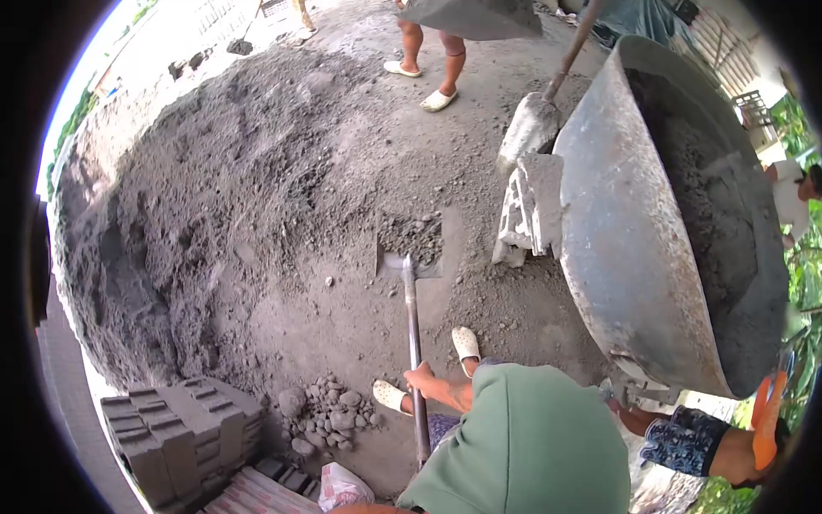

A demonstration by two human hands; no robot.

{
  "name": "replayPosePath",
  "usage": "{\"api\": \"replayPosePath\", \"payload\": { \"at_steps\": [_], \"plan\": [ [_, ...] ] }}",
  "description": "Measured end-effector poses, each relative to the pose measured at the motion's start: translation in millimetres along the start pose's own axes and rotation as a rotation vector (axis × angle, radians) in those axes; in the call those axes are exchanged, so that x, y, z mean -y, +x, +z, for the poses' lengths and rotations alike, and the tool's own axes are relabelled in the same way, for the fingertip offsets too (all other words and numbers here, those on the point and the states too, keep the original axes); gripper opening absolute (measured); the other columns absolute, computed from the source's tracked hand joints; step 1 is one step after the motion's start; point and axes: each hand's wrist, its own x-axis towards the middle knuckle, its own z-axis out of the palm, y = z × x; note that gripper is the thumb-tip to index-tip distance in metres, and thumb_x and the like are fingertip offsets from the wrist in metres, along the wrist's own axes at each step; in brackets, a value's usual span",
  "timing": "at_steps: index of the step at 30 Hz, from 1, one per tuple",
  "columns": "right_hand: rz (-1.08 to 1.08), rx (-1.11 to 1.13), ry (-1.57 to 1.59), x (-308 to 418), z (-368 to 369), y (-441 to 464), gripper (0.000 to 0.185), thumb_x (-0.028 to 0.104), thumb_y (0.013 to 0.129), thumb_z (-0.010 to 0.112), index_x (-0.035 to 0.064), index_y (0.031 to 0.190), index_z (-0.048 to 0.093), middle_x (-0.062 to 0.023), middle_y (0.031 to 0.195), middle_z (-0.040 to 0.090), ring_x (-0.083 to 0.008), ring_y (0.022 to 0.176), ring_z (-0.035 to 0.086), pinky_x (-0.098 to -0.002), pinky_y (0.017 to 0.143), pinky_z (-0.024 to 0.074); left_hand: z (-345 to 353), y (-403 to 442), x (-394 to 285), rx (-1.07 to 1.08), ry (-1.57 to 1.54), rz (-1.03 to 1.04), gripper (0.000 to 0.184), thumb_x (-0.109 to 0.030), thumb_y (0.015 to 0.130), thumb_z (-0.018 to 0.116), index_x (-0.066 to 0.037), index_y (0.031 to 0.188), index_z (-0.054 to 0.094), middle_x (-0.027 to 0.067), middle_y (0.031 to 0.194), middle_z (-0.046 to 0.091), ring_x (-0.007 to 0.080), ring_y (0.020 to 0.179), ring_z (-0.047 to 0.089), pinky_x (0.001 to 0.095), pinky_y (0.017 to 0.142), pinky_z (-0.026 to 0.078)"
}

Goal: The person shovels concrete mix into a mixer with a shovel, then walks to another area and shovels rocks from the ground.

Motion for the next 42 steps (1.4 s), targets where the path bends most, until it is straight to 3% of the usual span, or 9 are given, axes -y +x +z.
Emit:
{"api": "replayPosePath", "payload": {
  "at_steps": [7, 20, 26, 32, 33, 35, 36, 38, 42],
  "plan": [
    [-0.041, 0.060, 0.001, 49, 6, -125, 0.027, 0.007, 0.072, 0.060, -0.0022, 0.090, 0.043, -0.0099, 0.062, 0.054, -0.0174, 0.048, 0.053, -0.0309, 0.040, 0.0444, -12, -13, -16, 0.020, 0.035, 0.193, 0.013, -0.004, 0.066, 0.060, 0.001, 0.074, 0.051, 0.0074, 0.067, 0.050, 0.0159, 0.057, 0.049, 0.0283, 0.053, 0.044],
    [-1.031, 0.095, 0.717, 282, -155, -270, 0.022, 0.020, 0.078, 0.062, 0.0074, 0.070, 0.047, -0.0017, 0.050, 0.046, -0.0108, 0.039, 0.045, -0.0261, 0.034, 0.0392, 134, -55, -73, 0.638, -0.130, 0.918, 0.018, 0.000, 0.066, 0.064, 0.002, 0.081, 0.053, 0.0070, 0.075, 0.053, 0.0143, 0.069, 0.053, 0.0281, 0.065, 0.046],
    [-0.946, -0.018, 0.710, 297, -217, -242, 0.016, 0.010, 0.076, 0.058, 0.0042, 0.065, 0.047, -0.0045, 0.051, 0.047, -0.0144, 0.038, 0.046, -0.0305, 0.037, 0.0418, 146, -94, -64, 0.935, 0.177, 0.900, 0.021, -0.012, 0.074, 0.071, -0.002, 0.080, 0.054, 0.0014, 0.078, 0.052, 0.0102, 0.074, 0.047, 0.0234, 0.068, 0.038],
    [-0.672, 0.082, 0.433, 131, -110, -186, 0.012, 0.007, 0.074, 0.062, 0.0024, 0.071, 0.052, -0.0062, 0.055, 0.051, -0.0159, 0.044, 0.051, -0.0306, 0.041, 0.0444, 8, -24, -2, 0.649, -0.159, 0.398, 0.004, -0.001, 0.075, 0.058, -0.004, 0.076, 0.057, 0.0025, 0.073, 0.053, 0.0146, 0.071, 0.055, 0.0279, 0.063, 0.045],
    [-0.540, 0.095, 0.386, 88, -88, -165, 0.012, 0.007, 0.073, 0.062, 0.0025, 0.071, 0.052, -0.0063, 0.055, 0.051, -0.0160, 0.045, 0.052, -0.0307, 0.041, 0.0446, -29, -7, 20, 0.475, 0.039, 0.543, 0.012, 0.001, 0.066, 0.055, 0.003, 0.077, 0.054, 0.0087, 0.073, 0.052, 0.0223, 0.070, 0.059, 0.0319, 0.064, 0.049],
    [-0.279, 0.108, 0.317, 5, -45, -124, 0.011, 0.006, 0.073, 0.061, 0.0023, 0.070, 0.051, -0.0063, 0.056, 0.051, -0.0161, 0.045, 0.052, -0.0308, 0.041, 0.0449, -93, -24, 1, 0.316, 0.751, 1.443, 0.002, 0.002, 0.064, 0.053, 0.001, 0.065, 0.055, 0.0064, 0.070, 0.049, 0.0197, 0.064, 0.055, 0.0289, 0.056, 0.044],
    [-0.141, 0.106, 0.292, -38, -24, -110, 0.011, 0.006, 0.072, 0.061, 0.0020, 0.069, 0.051, -0.0062, 0.056, 0.051, -0.0162, 0.046, 0.052, -0.0310, 0.041, 0.0449, -130, -10, 15, 0.207, 0.767, 1.328, 0.003, 0.002, 0.064, 0.053, 0.000, 0.064, 0.055, 0.0044, 0.068, 0.048, 0.0167, 0.062, 0.053, 0.0286, 0.053, 0.041],
    [0.106, 0.069, 0.246, -124, 14, -85, 0.009, 0.003, 0.073, 0.058, 0.0003, 0.067, 0.052, -0.0079, 0.056, 0.052, -0.0169, 0.044, 0.051, -0.0311, 0.041, 0.0448, -182, -15, 17, 0.004, 0.153, 0.352, 0.007, -0.002, 0.065, 0.057, 0.001, 0.071, 0.053, 0.0038, 0.063, 0.050, 0.0146, 0.057, 0.050, 0.0277, 0.053, 0.039],
    [0.447, 0.024, 0.254, -254, 80, -69, 0.009, 0.002, 0.073, 0.058, -0.0009, 0.069, 0.050, -0.0086, 0.057, 0.051, -0.0174, 0.046, 0.051, -0.0315, 0.040, 0.0456, -221, 2, -22, -0.256, 0.312, 0.448, 0.010, -0.002, 0.064, 0.057, 0.003, 0.070, 0.051, 0.0043, 0.052, 0.047, 0.0138, 0.041, 0.044, 0.0250, 0.043, 0.037]
  ]
}}
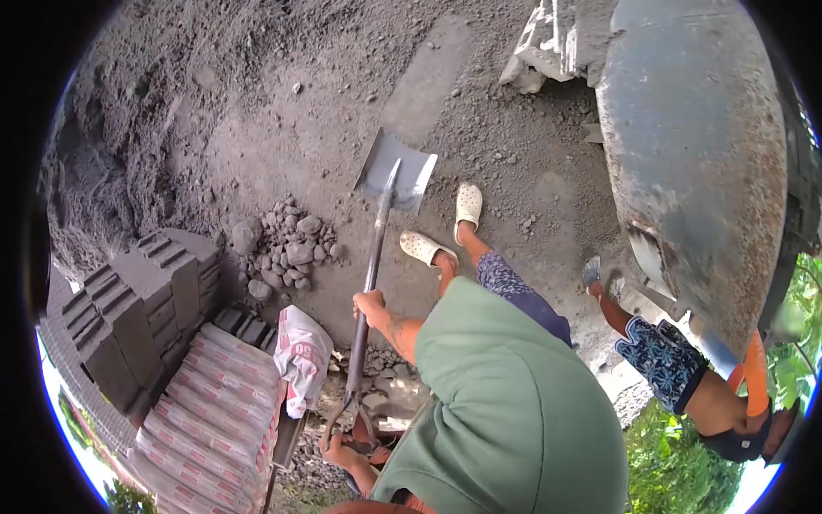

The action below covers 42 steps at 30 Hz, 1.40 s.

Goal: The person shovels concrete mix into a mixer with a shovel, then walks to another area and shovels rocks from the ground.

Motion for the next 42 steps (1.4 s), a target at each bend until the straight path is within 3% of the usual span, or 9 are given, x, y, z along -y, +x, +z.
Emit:
{"api": "replayPosePath", "payload": {
  "at_steps": [5, 10, 16, 22, 26, 28, 32, 37, 42],
  "plan": [
    [0.022, 0.001, 0.169, 2, 10, 67, 0.012, 0.004, 0.074, 0.058, -0.0003, 0.067, 0.049, -0.0095, 0.056, 0.051, -0.0198, 0.046, 0.052, -0.0336, 0.043, 0.0471, 68, 82, -37, 0.167, 0.104, -0.221, 0.010, 0.000, 0.064, 0.054, 0.000, 0.072, 0.049, 0.0045, 0.057, 0.046, 0.0122, 0.044, 0.043, 0.0253, 0.040, 0.036],
    [-0.242, -0.115, 0.105, 166, -49, 144, 0.016, 0.006, 0.075, 0.056, -0.0012, 0.062, 0.048, -0.0113, 0.055, 0.051, -0.0229, 0.044, 0.052, -0.0361, 0.043, 0.0460, 236, 75, -7, 0.385, -0.149, -0.427, 0.013, 0.000, 0.067, 0.056, -0.003, 0.073, 0.044, 0.0037, 0.055, 0.041, 0.0143, 0.043, 0.042, 0.0269, 0.040, 0.037],
    [-0.334, -0.067, 0.196, 313, -95, 216, 0.013, 0.003, 0.075, 0.059, 0.0027, 0.072, 0.046, -0.0074, 0.056, 0.047, -0.0198, 0.046, 0.047, -0.0364, 0.048, 0.0467, 387, 77, 26, 0.516, -0.193, -0.267, 0.015, 0.000, 0.068, 0.058, -0.003, 0.070, 0.043, 0.0056, 0.054, 0.047, 0.0126, 0.043, 0.044, 0.0259, 0.042, 0.037],
    [-0.444, -0.214, 0.026, 248, -125, 255, 0.007, -0.001, 0.075, 0.055, -0.0014, 0.076, 0.048, -0.0073, 0.058, 0.048, -0.0180, 0.047, 0.050, -0.0328, 0.043, 0.0447, 347, 67, 104, 0.465, -0.196, -0.285, 0.015, 0.003, 0.067, 0.055, -0.004, 0.068, 0.042, 0.0052, 0.054, 0.045, 0.0139, 0.042, 0.045, 0.0275, 0.039, 0.037],
    [-0.352, -0.342, -0.110, 181, -123, 165, 0.010, 0.006, 0.081, 0.055, 0.0011, 0.077, 0.047, -0.0065, 0.062, 0.050, -0.0151, 0.047, 0.048, -0.0289, 0.043, 0.0433, 263, 27, 141, 0.328, -0.262, -0.492, 0.012, 0.002, 0.065, 0.054, -0.003, 0.068, 0.043, 0.0060, 0.052, 0.043, 0.0159, 0.040, 0.043, 0.0288, 0.038, 0.036],
    [-0.345, -0.272, -0.159, 157, -137, 155, 0.024, 0.000, 0.075, 0.058, -0.0051, 0.093, 0.044, -0.0099, 0.064, 0.051, -0.0179, 0.048, 0.052, -0.0324, 0.041, 0.0452, 223, -1, 146, 0.260, -0.280, -0.515, 0.011, 0.003, 0.063, 0.053, -0.002, 0.067, 0.043, 0.0061, 0.051, 0.043, 0.0157, 0.039, 0.043, 0.0280, 0.037, 0.036],
    [-0.314, -0.267, -0.153, 133, -120, 91, 0.015, 0.000, 0.077, 0.059, -0.0011, 0.083, 0.044, -0.0070, 0.061, 0.046, -0.0164, 0.049, 0.050, -0.0301, 0.042, 0.0447, 165, -44, 122, 0.157, -0.364, -0.463, 0.009, 0.003, 0.062, 0.051, -0.002, 0.063, 0.044, 0.0061, 0.049, 0.044, 0.0153, 0.037, 0.043, 0.0282, 0.036, 0.037],
    [-0.466, -0.004, -0.070, 186, -62, -29, 0.026, 0.002, 0.071, 0.064, -0.0005, 0.085, 0.042, -0.0085, 0.062, 0.050, -0.0173, 0.047, 0.052, -0.0306, 0.040, 0.0458, 153, -35, 62, 0.164, -0.421, -0.175, 0.006, 0.001, 0.063, 0.048, -0.001, 0.063, 0.043, 0.0078, 0.050, 0.045, 0.0166, 0.037, 0.044, 0.0285, 0.036, 0.040],
    [-0.814, 0.215, 0.153, 300, -38, -181, 0.028, 0.003, 0.069, 0.063, 0.0017, 0.087, 0.043, -0.0073, 0.064, 0.050, -0.0161, 0.045, 0.050, -0.0323, 0.038, 0.0424, 214, -19, -18, 0.479, -0.645, 0.045, 0.001, -0.002, 0.064, 0.045, -0.002, 0.064, 0.045, 0.0088, 0.052, 0.046, 0.0178, 0.040, 0.044, 0.0295, 0.040, 0.042]
  ]
}}
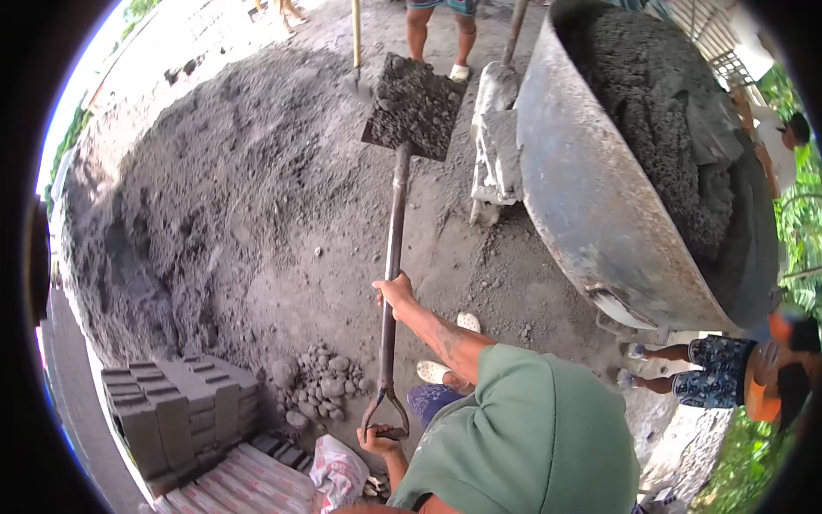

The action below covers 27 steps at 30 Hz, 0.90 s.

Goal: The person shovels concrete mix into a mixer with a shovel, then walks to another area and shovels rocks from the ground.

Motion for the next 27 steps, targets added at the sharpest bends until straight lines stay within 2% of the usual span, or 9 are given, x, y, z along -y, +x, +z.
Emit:
{"api": "replayPosePath", "payload": {
  "at_steps": [4, 6, 11, 14, 16, 20, 22, 23, 27],
  "plan": [
    [-0.390, 0.054, 0.129, 182, 14, -43, 0.028, 0.002, 0.072, 0.061, 0.0019, 0.090, 0.041, -0.0053, 0.059, 0.050, -0.0135, 0.042, 0.049, -0.0273, 0.035, 0.0422, 125, 8, -54, 0.441, -0.259, 0.096, 0.005, -0.004, 0.069, 0.048, 0.001, 0.069, 0.049, 0.0104, 0.058, 0.050, 0.0191, 0.049, 0.050, 0.0316, 0.049, 0.046],
    [-0.553, 0.068, 0.137, 254, 1, -54, 0.027, 0.003, 0.073, 0.060, 0.0025, 0.092, 0.040, -0.0049, 0.057, 0.049, -0.0130, 0.041, 0.048, -0.0268, 0.035, 0.0424, 181, -12, -94, 0.589, -0.155, 0.113, 0.015, -0.007, 0.067, 0.062, 0.004, 0.074, 0.055, 0.0092, 0.069, 0.056, 0.0197, 0.060, 0.056, 0.0315, 0.062, 0.049],
    [-0.588, 0.083, 0.354, 337, -61, -33, 0.016, 0.010, 0.077, 0.060, 0.0070, 0.073, 0.045, -0.0017, 0.053, 0.045, -0.0107, 0.040, 0.044, -0.0260, 0.037, 0.0383, 250, -26, -92, 0.735, 0.256, 0.197, 0.017, -0.005, 0.069, 0.068, -0.004, 0.080, 0.056, -0.0012, 0.071, 0.049, 0.0083, 0.068, 0.044, 0.0235, 0.064, 0.037],
    [-0.489, 0.093, 0.320, 344, -67, -15, 0.019, 0.012, 0.076, 0.060, 0.0078, 0.063, 0.046, -0.0016, 0.051, 0.044, -0.0108, 0.040, 0.043, -0.0261, 0.038, 0.0387, 266, -23, -91, 0.857, 0.388, 0.401, 0.018, -0.006, 0.069, 0.067, -0.003, 0.082, 0.055, -0.0025, 0.071, 0.049, 0.0085, 0.068, 0.045, 0.0236, 0.064, 0.037],
    [-0.525, 0.024, 0.207, 336, -47, -19, 0.016, 0.010, 0.076, 0.060, 0.0062, 0.065, 0.049, -0.0023, 0.052, 0.047, -0.0112, 0.040, 0.045, -0.0267, 0.037, 0.0400, 258, -6, -84, 0.839, 0.400, 0.399, 0.018, -0.005, 0.069, 0.066, -0.002, 0.084, 0.056, -0.0017, 0.072, 0.049, 0.0094, 0.070, 0.046, 0.0238, 0.065, 0.038],
    [-0.512, 0.210, 0.033, 295, 11, -22, 0.014, 0.012, 0.075, 0.064, 0.0051, 0.072, 0.052, -0.0053, 0.055, 0.051, -0.0127, 0.044, 0.052, -0.0286, 0.042, 0.0471, 218, 24, -88, 0.784, 0.394, 0.219, 0.014, -0.002, 0.069, 0.062, -0.001, 0.081, 0.055, 0.0028, 0.073, 0.052, 0.0131, 0.074, 0.051, 0.0263, 0.070, 0.041],
    [-0.476, 0.319, 0.069, 273, 41, -10, 0.021, 0.015, 0.075, 0.066, 0.0033, 0.083, 0.050, -0.0063, 0.061, 0.054, -0.0141, 0.049, 0.055, -0.0269, 0.047, 0.0508, 192, 47, -98, 0.526, -0.054, 0.020, 0.010, 0.004, 0.068, 0.056, -0.002, 0.075, 0.052, 0.0056, 0.072, 0.052, 0.0169, 0.071, 0.053, 0.0290, 0.071, 0.044],
    [-0.459, 0.323, 0.149, 258, 58, 5, 0.026, 0.015, 0.076, 0.065, 0.0025, 0.090, 0.048, -0.0067, 0.062, 0.054, -0.0151, 0.050, 0.055, -0.0272, 0.048, 0.0514, 184, 56, -107, 0.448, -0.169, 0.046, 0.007, 0.004, 0.068, 0.050, -0.002, 0.072, 0.049, 0.0081, 0.072, 0.050, 0.0192, 0.060, 0.051, 0.0317, 0.062, 0.046],
    [-0.121, 0.143, 0.203, 129, 127, 36, 0.025, 0.012, 0.076, 0.062, 0.0002, 0.090, 0.045, -0.0080, 0.062, 0.052, -0.0157, 0.050, 0.055, -0.0284, 0.045, 0.0488, 60, 146, -169, 0.342, 0.199, 0.220, 0.005, 0.002, 0.068, 0.053, 0.000, 0.072, 0.051, 0.0080, 0.073, 0.049, 0.0182, 0.060, 0.052, 0.0298, 0.057, 0.046]
  ]
}}
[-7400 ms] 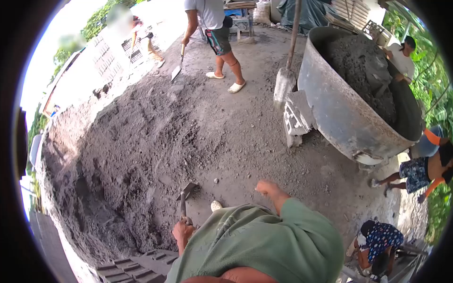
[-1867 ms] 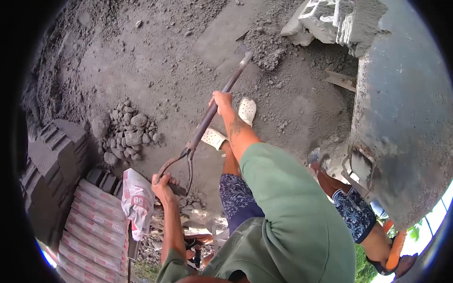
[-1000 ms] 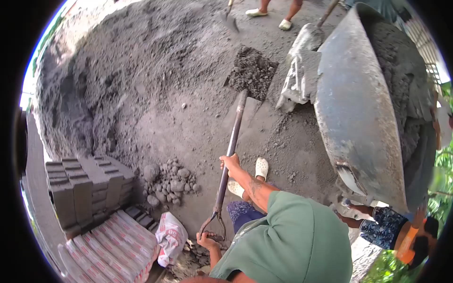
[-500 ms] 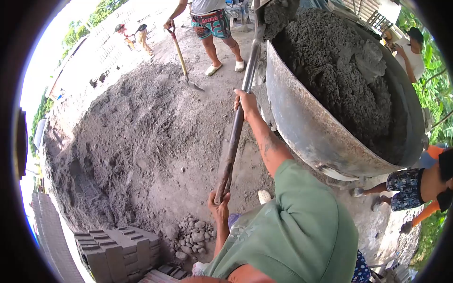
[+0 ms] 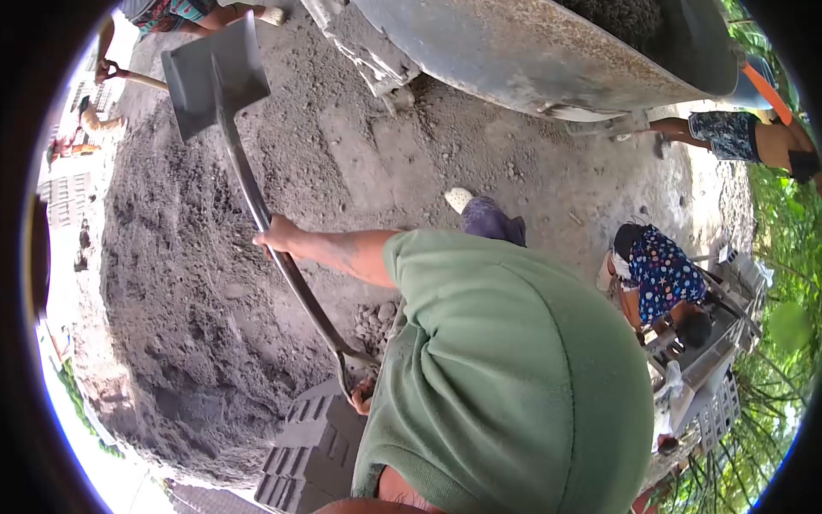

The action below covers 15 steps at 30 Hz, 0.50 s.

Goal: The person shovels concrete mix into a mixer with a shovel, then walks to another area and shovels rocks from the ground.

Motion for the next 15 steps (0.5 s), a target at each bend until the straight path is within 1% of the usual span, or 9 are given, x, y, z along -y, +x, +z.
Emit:
{"api": "replayPosePath", "payload": {
  "at_steps": [1, 3, 5, 7, 9, 11, 12, 13, 15],
  "plan": [
    [0.067, -0.035, 0.070, -49, 5, 6, 0.023, 0.011, 0.076, 0.062, -0.0004, 0.089, 0.045, -0.0080, 0.062, 0.052, -0.0159, 0.050, 0.055, -0.0287, 0.044, 0.0475, -46, 11, -9, -0.009, 0.091, 0.027, 0.005, 0.002, 0.068, 0.054, 0.001, 0.072, 0.052, 0.0080, 0.074, 0.049, 0.0179, 0.060, 0.053, 0.0293, 0.056, 0.046],
    [0.306, -0.155, 0.174, -122, 6, -4, 0.016, 0.010, 0.077, 0.061, 0.0013, 0.073, 0.048, -0.0088, 0.061, 0.054, -0.0180, 0.048, 0.055, -0.0326, 0.042, 0.0458, -119, 41, -32, 0.037, 0.284, 0.115, 0.005, 0.001, 0.068, 0.055, 0.002, 0.072, 0.052, 0.0080, 0.074, 0.049, 0.0174, 0.060, 0.053, 0.0284, 0.054, 0.046],
    [0.450, -0.244, 0.277, -184, -10, -13, 0.016, 0.010, 0.077, 0.060, 0.0012, 0.071, 0.048, -0.0088, 0.058, 0.053, -0.0190, 0.047, 0.054, -0.0337, 0.043, 0.0459, -148, 68, -62, 0.228, 0.648, 0.268, 0.007, -0.003, 0.071, 0.052, 0.002, 0.068, 0.054, 0.0075, 0.077, 0.047, 0.0147, 0.050, 0.049, 0.0259, 0.043, 0.040],
    [0.517, -0.360, 0.325, -238, -40, -13, 0.015, 0.010, 0.078, 0.059, 0.0008, 0.072, 0.049, -0.0098, 0.058, 0.053, -0.0200, 0.047, 0.054, -0.0336, 0.044, 0.0460, -105, 94, -93, 0.321, 0.912, 0.186, 0.011, -0.003, 0.072, 0.049, 0.002, 0.066, 0.056, 0.0072, 0.077, 0.046, 0.0124, 0.046, 0.045, 0.0249, 0.040, 0.038],
    [0.539, -0.517, 0.470, -268, -84, -6, 0.014, 0.010, 0.079, 0.057, 0.0007, 0.073, 0.049, -0.0101, 0.057, 0.052, -0.0206, 0.046, 0.054, -0.0344, 0.044, 0.0461, -48, 122, -82, 0.249, 0.747, -0.145, 0.012, -0.002, 0.070, 0.049, 0.002, 0.078, 0.057, 0.0067, 0.070, 0.046, 0.0119, 0.044, 0.042, 0.0252, 0.040, 0.037],
    [0.481, -0.622, 0.456, -294, -147, 10, 0.014, 0.010, 0.080, 0.057, 0.0009, 0.075, 0.048, -0.0097, 0.058, 0.051, -0.0215, 0.047, 0.054, -0.0351, 0.044, 0.0465, 21, 142, -45, 0.246, 0.672, -0.380, 0.026, -0.005, 0.067, 0.053, 0.003, 0.092, 0.051, 0.0075, 0.066, 0.047, 0.0125, 0.045, 0.042, 0.0251, 0.042, 0.037],
    [0.385, -0.729, 0.461, -283, -172, 15, 0.015, 0.012, 0.080, 0.056, 0.0003, 0.075, 0.047, -0.0104, 0.057, 0.050, -0.0228, 0.049, 0.054, -0.0359, 0.044, 0.0459, 45, 152, -18, 0.336, 0.631, -0.426, 0.033, -0.001, 0.066, 0.055, 0.003, 0.099, 0.050, 0.0091, 0.067, 0.050, 0.0127, 0.045, 0.043, 0.0252, 0.042, 0.039],
    [0.364, -0.846, 0.561, -295, -210, 30, 0.015, 0.009, 0.079, 0.054, -0.0028, 0.075, 0.046, -0.0114, 0.056, 0.050, -0.0236, 0.045, 0.052, -0.0361, 0.041, 0.0441, 90, 152, 4, 0.401, 0.617, -0.490, 0.031, 0.000, 0.068, 0.057, 0.003, 0.098, 0.050, 0.0094, 0.067, 0.051, 0.0132, 0.045, 0.044, 0.0258, 0.043, 0.040],
    [0.327, -0.931, 0.599, -286, -280, 42, 0.017, 0.011, 0.080, 0.053, -0.0008, 0.071, 0.046, -0.0098, 0.057, 0.047, -0.0215, 0.048, 0.051, -0.0335, 0.044, 0.0445, 147, 146, 59, 0.566, 0.559, -0.600, 0.033, 0.000, 0.072, 0.065, 0.002, 0.101, 0.050, 0.0104, 0.071, 0.054, 0.0128, 0.047, 0.048, 0.0255, 0.043, 0.042]
  ]
}}
